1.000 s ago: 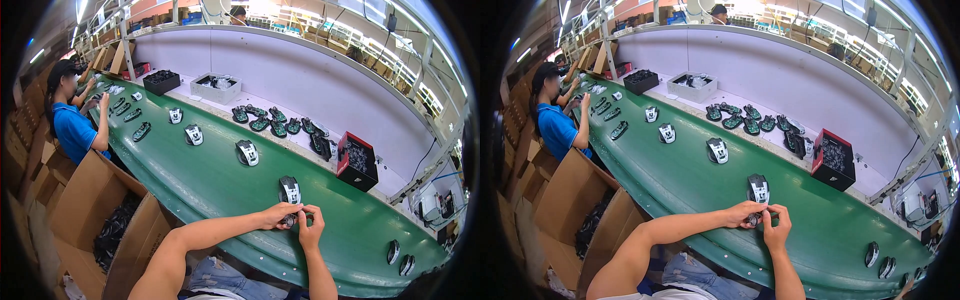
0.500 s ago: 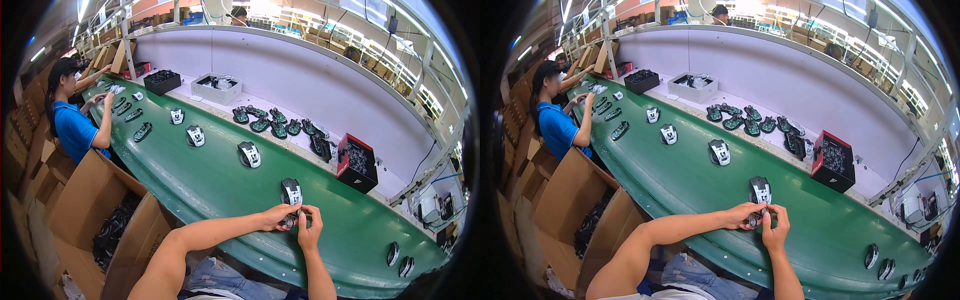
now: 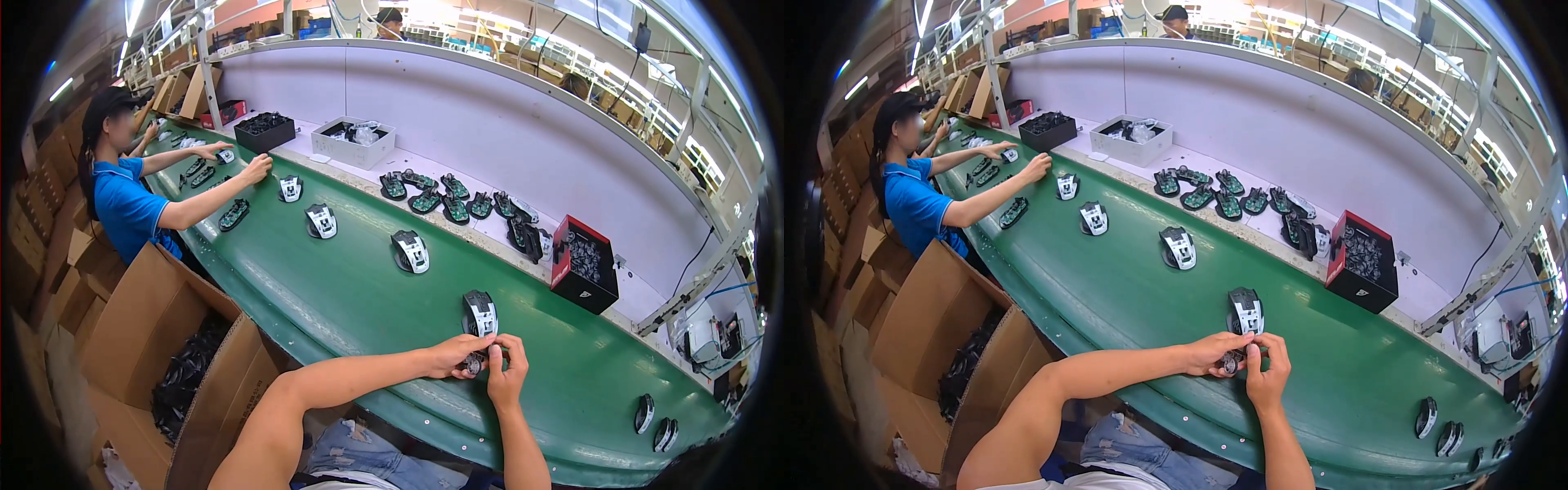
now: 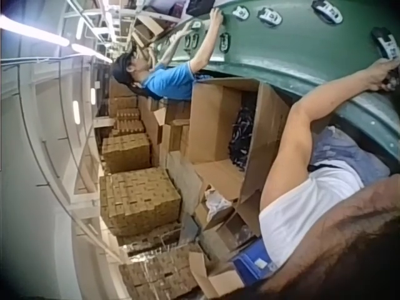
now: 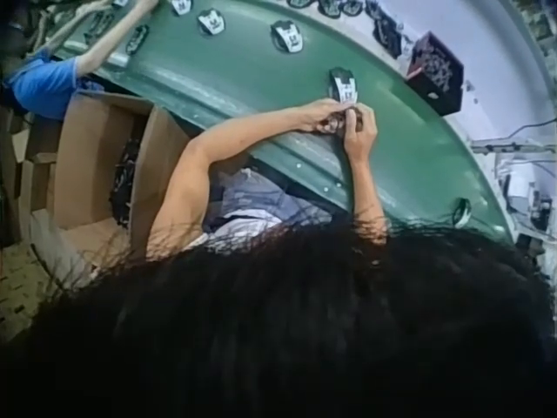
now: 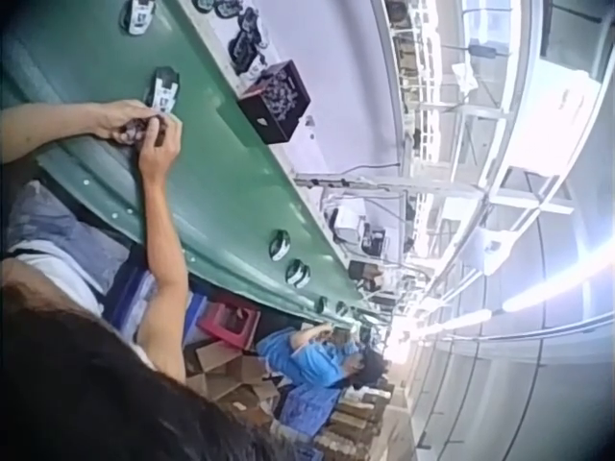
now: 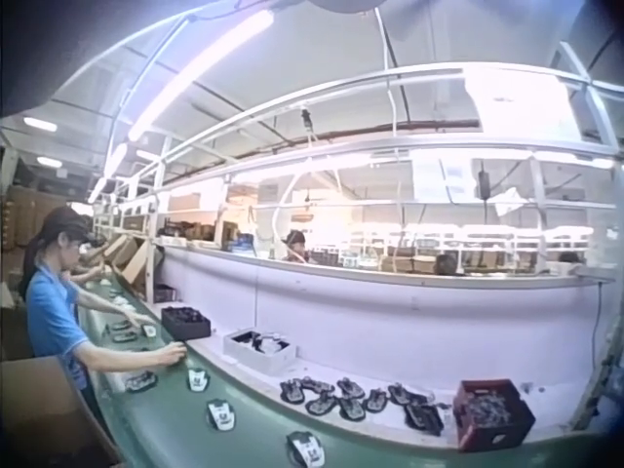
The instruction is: The person assembles computer mice by pressing scroll wheel components together by hand, inserting the assembled scroll wheels into mouse circuit board bases on the conveyor belt, and attaching top covers to the mouse bases.
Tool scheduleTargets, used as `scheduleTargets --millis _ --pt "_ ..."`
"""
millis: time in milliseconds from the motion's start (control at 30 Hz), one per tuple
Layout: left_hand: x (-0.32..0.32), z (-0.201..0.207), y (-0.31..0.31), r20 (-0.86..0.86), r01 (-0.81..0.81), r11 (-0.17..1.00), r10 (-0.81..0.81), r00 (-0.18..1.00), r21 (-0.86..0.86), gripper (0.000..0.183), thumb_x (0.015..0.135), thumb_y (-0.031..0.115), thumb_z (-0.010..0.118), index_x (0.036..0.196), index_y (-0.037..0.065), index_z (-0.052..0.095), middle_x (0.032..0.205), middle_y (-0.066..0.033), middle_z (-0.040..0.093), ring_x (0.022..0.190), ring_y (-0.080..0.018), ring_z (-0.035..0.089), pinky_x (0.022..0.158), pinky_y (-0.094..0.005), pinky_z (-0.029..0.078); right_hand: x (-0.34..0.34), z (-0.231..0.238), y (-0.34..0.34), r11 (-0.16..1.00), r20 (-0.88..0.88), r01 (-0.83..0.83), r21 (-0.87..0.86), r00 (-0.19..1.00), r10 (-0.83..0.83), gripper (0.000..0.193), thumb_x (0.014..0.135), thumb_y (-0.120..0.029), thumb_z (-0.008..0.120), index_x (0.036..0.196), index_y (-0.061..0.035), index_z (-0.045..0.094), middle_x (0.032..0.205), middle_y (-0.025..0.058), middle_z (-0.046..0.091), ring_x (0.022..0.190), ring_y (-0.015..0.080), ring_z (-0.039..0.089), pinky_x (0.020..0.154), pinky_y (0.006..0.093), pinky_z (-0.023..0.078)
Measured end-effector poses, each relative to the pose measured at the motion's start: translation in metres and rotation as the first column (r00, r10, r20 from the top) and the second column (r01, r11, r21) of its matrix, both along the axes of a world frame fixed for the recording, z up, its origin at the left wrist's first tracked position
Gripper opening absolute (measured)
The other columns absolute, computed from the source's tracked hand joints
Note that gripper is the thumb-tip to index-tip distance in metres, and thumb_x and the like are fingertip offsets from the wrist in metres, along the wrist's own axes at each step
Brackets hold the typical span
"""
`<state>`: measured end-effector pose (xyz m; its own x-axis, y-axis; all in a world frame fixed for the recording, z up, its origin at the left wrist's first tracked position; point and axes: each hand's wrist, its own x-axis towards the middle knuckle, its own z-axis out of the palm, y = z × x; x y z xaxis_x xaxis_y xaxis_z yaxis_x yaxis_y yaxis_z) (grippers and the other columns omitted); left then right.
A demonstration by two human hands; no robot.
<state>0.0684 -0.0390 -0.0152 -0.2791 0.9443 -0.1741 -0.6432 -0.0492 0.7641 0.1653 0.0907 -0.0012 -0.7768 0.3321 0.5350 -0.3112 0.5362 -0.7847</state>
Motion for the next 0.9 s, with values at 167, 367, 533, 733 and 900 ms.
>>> scheduleTargets --millis 167,367,533,733,900 --pt "-0.0018 0.0053 -0.0020 0.035 -0.007 1.000 0.006 0.999 0.014 0.049 0.101 0.057 0.044 0.092 0.011 0.057 0.070 -0.0010 0.055 0.044 -0.0070 0.047 0.033 -0.0205 0.028 -0.0008 -0.0031 0.0018 0.999 -0.008 0.000 0.034 1.000 0.001 0.018 0.094 -0.012 0.058 0.103 0.0015 0.065 0.101 0.0150 0.063 0.087 0.0245 0.064 0.074 0.0339 0.052" --pt "-0.0014 0.0051 -0.0013 0.022 -0.011 1.000 0.010 1.000 0.006 0.051 0.102 0.058 0.043 0.092 0.010 0.056 0.069 -0.0016 0.055 0.043 -0.0070 0.046 0.032 -0.0200 0.028 0.0018 0.0008 0.0001 0.999 0.018 -0.037 -0.029 0.999 0.038 0.022 0.093 -0.015 0.056 0.105 0.0018 0.065 0.103 0.0159 0.063 0.090 0.0261 0.063 0.075 0.0343 0.051" --pt "-0.0018 0.0080 -0.0029 0.017 -0.013 1.000 0.012 1.000 0.009 0.052 0.102 0.058 0.042 0.091 0.009 0.056 0.069 -0.0016 0.055 0.043 -0.0071 0.046 0.032 -0.0200 0.028 0.0008 -0.0025 0.0016 0.998 0.021 -0.046 -0.036 0.999 0.047 0.024 0.091 -0.014 0.057 0.107 0.0021 0.064 0.105 0.0155 0.062 0.089 0.0245 0.063 0.072 0.0334 0.051" --pt "-0.0011 0.0080 -0.0023 0.018 -0.023 1.000 0.023 1.000 -0.020 0.052 0.102 0.058 0.041 0.090 0.009 0.056 0.068 -0.0018 0.054 0.042 -0.0073 0.046 0.032 -0.0203 0.028 0.0006 -0.0072 0.0029 0.994 0.026 -0.058 -0.094 0.998 0.061 0.023 0.091 -0.013 0.058 0.107 0.0024 0.064 0.106 0.0151 0.062 0.088 0.0240 0.063 0.072 0.0326 0.051" --pt "-0.0022 0.0092 -0.0037 0.016 -0.015 1.000 0.015 1.000 -0.018 0.053 0.102 0.058 0.041 0.090 0.009 0.056 0.068 -0.0016 0.054 0.043 -0.0077 0.047 0.032 -0.0205 0.029 0.0002 -0.0056 0.0040 0.998 0.012 -0.060 0.003 0.998 0.059 0.024 0.092 -0.014 0.056 0.108 0.0039 0.062 0.108 0.0142 0.060 0.087 0.0212 0.062 0.070 0.0303 0.052"
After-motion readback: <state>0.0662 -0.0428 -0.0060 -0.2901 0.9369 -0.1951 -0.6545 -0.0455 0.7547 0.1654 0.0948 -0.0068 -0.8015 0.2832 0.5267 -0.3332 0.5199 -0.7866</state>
